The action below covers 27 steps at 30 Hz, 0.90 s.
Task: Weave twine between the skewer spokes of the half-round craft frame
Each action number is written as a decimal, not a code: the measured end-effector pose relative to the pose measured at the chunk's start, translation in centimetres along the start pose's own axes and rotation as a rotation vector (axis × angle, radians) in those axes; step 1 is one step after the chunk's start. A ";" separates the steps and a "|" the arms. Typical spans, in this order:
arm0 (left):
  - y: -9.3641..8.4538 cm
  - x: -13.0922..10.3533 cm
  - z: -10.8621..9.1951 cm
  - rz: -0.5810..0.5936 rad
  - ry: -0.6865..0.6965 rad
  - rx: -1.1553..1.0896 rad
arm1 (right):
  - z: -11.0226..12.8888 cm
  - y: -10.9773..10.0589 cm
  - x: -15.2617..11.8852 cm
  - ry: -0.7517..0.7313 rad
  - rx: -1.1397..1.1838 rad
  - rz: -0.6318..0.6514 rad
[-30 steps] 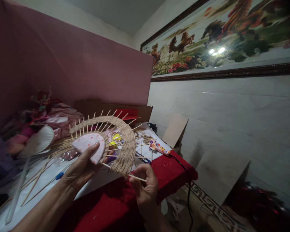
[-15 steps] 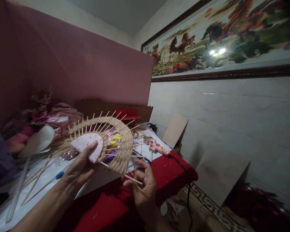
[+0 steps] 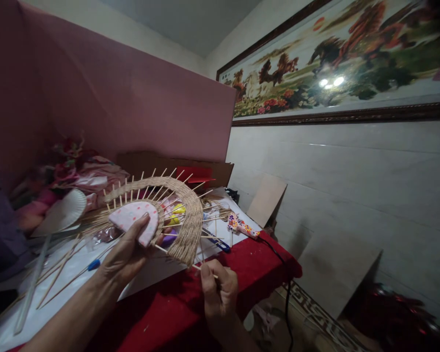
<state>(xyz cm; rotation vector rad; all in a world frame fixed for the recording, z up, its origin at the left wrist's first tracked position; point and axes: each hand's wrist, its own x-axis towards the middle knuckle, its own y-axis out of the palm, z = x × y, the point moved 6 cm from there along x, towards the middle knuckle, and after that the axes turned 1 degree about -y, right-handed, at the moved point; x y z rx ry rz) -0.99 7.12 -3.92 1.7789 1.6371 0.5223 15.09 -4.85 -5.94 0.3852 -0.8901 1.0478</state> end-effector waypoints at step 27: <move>0.9 -0.7 0.3 0.256 -0.090 -0.106 | -0.8 -0.2 -3.4 -0.064 -0.399 0.078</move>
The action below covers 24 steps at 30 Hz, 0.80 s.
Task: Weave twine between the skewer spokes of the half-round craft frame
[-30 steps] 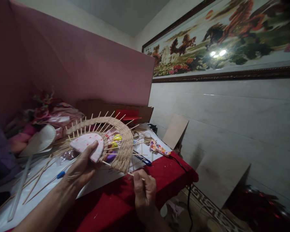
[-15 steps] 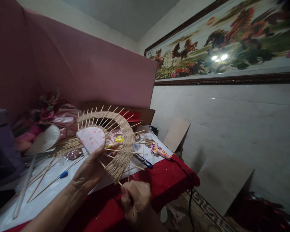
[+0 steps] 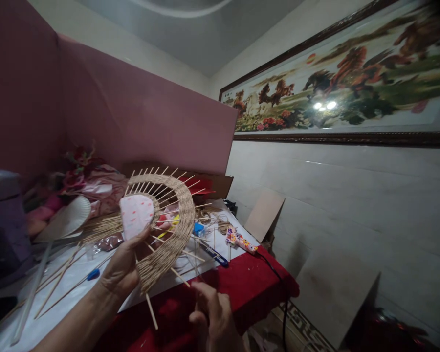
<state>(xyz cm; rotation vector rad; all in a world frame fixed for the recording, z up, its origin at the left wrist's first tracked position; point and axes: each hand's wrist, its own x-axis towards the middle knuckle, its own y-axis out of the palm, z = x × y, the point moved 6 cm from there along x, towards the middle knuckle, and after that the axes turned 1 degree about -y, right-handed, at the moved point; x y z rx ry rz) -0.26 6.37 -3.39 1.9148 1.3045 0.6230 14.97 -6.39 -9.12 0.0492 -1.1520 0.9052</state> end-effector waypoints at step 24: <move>0.0 -0.9 0.0 -0.012 -0.104 0.043 | -6.4 -2.6 6.6 0.097 -0.029 0.203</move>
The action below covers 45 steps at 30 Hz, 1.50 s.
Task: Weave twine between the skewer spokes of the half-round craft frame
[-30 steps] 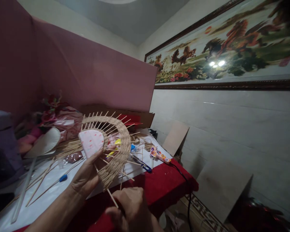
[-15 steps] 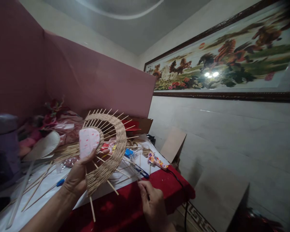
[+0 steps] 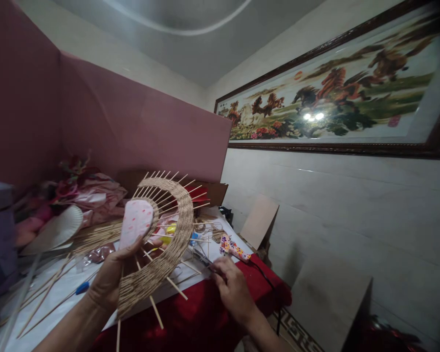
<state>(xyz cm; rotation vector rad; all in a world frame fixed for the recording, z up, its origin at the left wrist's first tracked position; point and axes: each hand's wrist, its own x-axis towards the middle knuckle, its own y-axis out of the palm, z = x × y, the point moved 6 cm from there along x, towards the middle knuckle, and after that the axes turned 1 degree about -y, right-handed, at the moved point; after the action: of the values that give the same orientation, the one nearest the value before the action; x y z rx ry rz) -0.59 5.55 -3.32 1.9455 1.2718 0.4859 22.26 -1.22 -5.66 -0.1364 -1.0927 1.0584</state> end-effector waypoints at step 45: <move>-1.8 0.8 -0.2 -0.188 -0.183 0.052 | -1.6 3.0 12.0 -0.075 0.291 -0.310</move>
<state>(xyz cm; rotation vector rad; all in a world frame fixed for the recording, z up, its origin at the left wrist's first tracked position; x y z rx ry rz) -1.47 6.74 -4.59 1.8437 1.3421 0.1779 22.17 10.06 -0.29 0.2986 -0.9772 0.9347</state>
